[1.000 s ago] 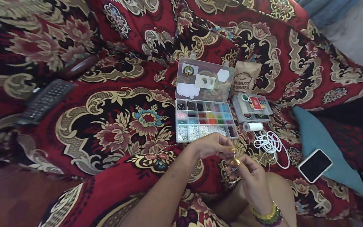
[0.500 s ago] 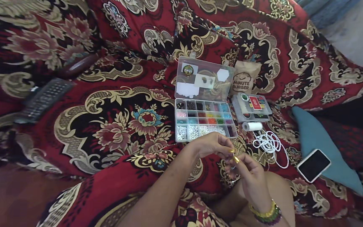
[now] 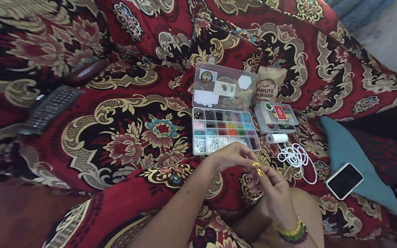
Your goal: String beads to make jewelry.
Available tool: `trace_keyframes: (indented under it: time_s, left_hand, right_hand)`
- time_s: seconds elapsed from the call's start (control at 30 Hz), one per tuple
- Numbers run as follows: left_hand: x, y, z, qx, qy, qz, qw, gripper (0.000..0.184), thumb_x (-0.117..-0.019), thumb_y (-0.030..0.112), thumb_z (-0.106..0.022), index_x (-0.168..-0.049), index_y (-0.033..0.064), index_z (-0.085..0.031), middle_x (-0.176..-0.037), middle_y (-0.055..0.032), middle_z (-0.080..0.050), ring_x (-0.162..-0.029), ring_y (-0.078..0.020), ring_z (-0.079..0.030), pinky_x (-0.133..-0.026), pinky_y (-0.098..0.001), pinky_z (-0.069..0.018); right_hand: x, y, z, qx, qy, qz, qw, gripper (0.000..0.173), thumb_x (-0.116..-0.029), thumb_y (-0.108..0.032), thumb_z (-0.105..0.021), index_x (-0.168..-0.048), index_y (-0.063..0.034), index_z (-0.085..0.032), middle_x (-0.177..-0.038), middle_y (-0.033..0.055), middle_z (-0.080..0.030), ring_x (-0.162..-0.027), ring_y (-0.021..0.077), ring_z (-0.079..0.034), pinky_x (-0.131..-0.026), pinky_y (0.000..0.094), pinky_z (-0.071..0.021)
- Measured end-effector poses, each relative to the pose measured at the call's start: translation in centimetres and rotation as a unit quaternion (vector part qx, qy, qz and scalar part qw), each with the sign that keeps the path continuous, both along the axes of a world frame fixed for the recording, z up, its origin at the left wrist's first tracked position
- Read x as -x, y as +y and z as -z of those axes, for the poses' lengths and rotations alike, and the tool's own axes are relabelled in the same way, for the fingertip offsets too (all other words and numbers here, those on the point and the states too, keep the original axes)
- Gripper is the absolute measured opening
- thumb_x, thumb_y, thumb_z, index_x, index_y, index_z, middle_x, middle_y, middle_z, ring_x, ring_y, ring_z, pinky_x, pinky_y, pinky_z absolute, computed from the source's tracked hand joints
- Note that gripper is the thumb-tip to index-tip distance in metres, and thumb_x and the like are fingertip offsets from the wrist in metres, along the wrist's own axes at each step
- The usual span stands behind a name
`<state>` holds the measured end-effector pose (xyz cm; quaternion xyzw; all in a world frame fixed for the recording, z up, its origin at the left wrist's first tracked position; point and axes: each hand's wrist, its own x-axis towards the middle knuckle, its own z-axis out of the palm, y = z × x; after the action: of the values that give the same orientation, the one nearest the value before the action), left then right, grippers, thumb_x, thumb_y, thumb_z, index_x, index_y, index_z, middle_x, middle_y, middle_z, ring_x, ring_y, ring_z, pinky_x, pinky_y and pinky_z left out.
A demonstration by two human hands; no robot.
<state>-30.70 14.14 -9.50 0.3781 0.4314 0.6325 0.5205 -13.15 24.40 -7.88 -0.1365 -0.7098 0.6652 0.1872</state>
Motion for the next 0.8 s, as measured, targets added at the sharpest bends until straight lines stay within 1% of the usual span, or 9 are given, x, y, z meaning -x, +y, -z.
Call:
trace_keyframes:
  time_s: [0.17, 0.3, 0.4, 0.47, 0.57, 0.63, 0.67, 0.73, 0.8]
  left_hand:
    - [-0.1, 0.2, 0.0, 0.017, 0.022, -0.028, 0.999, 0.006, -0.094, 0.003, -0.065, -0.093, 0.0064, -0.07, -0.081, 0.0075, -0.069, -0.072, -0.0014, -0.065, -0.073, -0.0206, -0.0561]
    - [-0.1, 0.2, 0.0, 0.006, 0.021, -0.027, 0.999, 0.006, -0.0925, 0.003, -0.066, -0.092, 0.0068, -0.07, -0.082, 0.0073, -0.069, -0.072, -0.0011, -0.065, -0.071, -0.0203, -0.0557]
    - [-0.2, 0.2, 0.0, -0.002, 0.032, -0.035, 0.999, 0.005, -0.0918, 0.004, -0.067, -0.09, 0.0062, -0.071, -0.085, 0.0068, -0.068, -0.073, -0.0009, -0.063, -0.071, -0.02, -0.0544]
    - [-0.2, 0.1, -0.3, 0.003, 0.041, -0.045, 0.998, 0.004, -0.0924, 0.004, -0.066, -0.093, 0.0047, -0.07, -0.089, 0.0058, -0.067, -0.077, -0.0012, -0.063, -0.074, -0.0206, -0.0552]
    - [0.2, -0.4, -1.1, 0.038, 0.076, -0.087, 0.993, 0.007, -0.0945, 0.005, -0.066, -0.098, 0.0006, -0.071, -0.092, 0.002, -0.068, -0.076, -0.002, -0.063, -0.073, -0.0213, -0.0549]
    - [1.0, -1.2, -1.8, 0.083, 0.147, -0.144, 0.975, 0.017, -0.0985, 0.013, -0.065, -0.105, -0.0012, -0.071, -0.094, -0.0031, -0.069, -0.077, -0.0047, -0.062, -0.075, -0.0241, -0.0537]
    - [1.7, -1.7, -2.0, 0.112, 0.191, -0.175, 0.959, 0.02, -0.1001, 0.016, -0.064, -0.108, -0.0013, -0.072, -0.098, -0.0064, -0.069, -0.081, -0.0082, -0.063, -0.079, -0.0276, -0.0537]
    - [3.0, -2.6, -1.9, 0.191, 0.288, -0.233, 0.909, 0.021, -0.1003, 0.019, -0.065, -0.109, 0.0013, -0.074, -0.105, -0.0112, -0.072, -0.093, -0.0187, -0.067, -0.09, -0.0397, -0.0539]
    - [3.6, -3.2, -2.2, 0.295, 0.368, -0.255, 0.844, 0.02, -0.0992, 0.019, -0.067, -0.108, 0.0019, -0.075, -0.11, -0.017, -0.072, -0.107, -0.0322, -0.067, -0.099, -0.0537, -0.0485]
  right_hand:
    - [-0.1, 0.1, 0.0, 0.019, -0.001, -0.033, 0.999, 0.024, -0.1006, -0.004, -0.041, -0.117, -0.0014, -0.059, -0.101, 0.0078, -0.076, -0.072, 0.0147, -0.074, -0.062, 0.0277, -0.0631]
    - [-0.1, 0.1, 0.1, 0.023, -0.005, -0.031, 0.999, 0.025, -0.1044, -0.012, -0.043, -0.122, -0.0015, -0.058, -0.103, 0.0084, -0.075, -0.071, 0.0153, -0.074, -0.06, 0.0284, -0.0634]
    - [0.0, -0.1, 0.0, 0.023, -0.019, -0.012, 0.999, 0.022, -0.1049, -0.012, -0.047, -0.119, 0.0001, -0.059, -0.1, 0.0092, -0.075, -0.068, 0.0151, -0.074, -0.058, 0.0275, -0.0631]
    - [0.0, -0.2, 0.0, 0.018, -0.024, -0.007, 1.0, 0.017, -0.1029, -0.008, -0.048, -0.112, -0.0011, -0.061, -0.1, 0.0085, -0.076, -0.068, 0.0134, -0.073, -0.058, 0.026, -0.0623]
    - [-0.1, -0.2, 0.0, 0.003, -0.026, -0.007, 1.0, 0.017, -0.1014, -0.005, -0.048, -0.104, -0.0021, -0.064, -0.096, 0.0071, -0.076, -0.068, 0.0121, -0.073, -0.059, 0.0254, -0.0622]
    - [-0.1, -0.1, -0.1, -0.004, -0.022, -0.002, 1.0, 0.017, -0.1016, -0.004, -0.048, -0.104, -0.0015, -0.065, -0.095, 0.0069, -0.076, -0.068, 0.0125, -0.073, -0.06, 0.0258, -0.0624]
    - [-0.1, 0.0, -0.2, -0.002, -0.022, 0.004, 1.0, 0.016, -0.1017, -0.004, -0.048, -0.104, -0.0016, -0.064, -0.094, 0.0069, -0.077, -0.069, 0.0131, -0.073, -0.06, 0.0262, -0.0625]
    - [-0.1, 0.2, -0.3, -0.007, -0.022, 0.014, 1.0, 0.016, -0.102, -0.004, -0.049, -0.104, -0.0022, -0.064, -0.094, 0.0067, -0.077, -0.072, 0.0139, -0.074, -0.061, 0.0264, -0.0628]
    - [0.0, 0.6, -0.3, -0.02, -0.011, 0.021, 1.0, 0.016, -0.1015, -0.004, -0.05, -0.105, -0.0025, -0.066, -0.097, 0.0078, -0.077, -0.08, 0.0151, -0.076, -0.063, 0.0266, -0.0633]
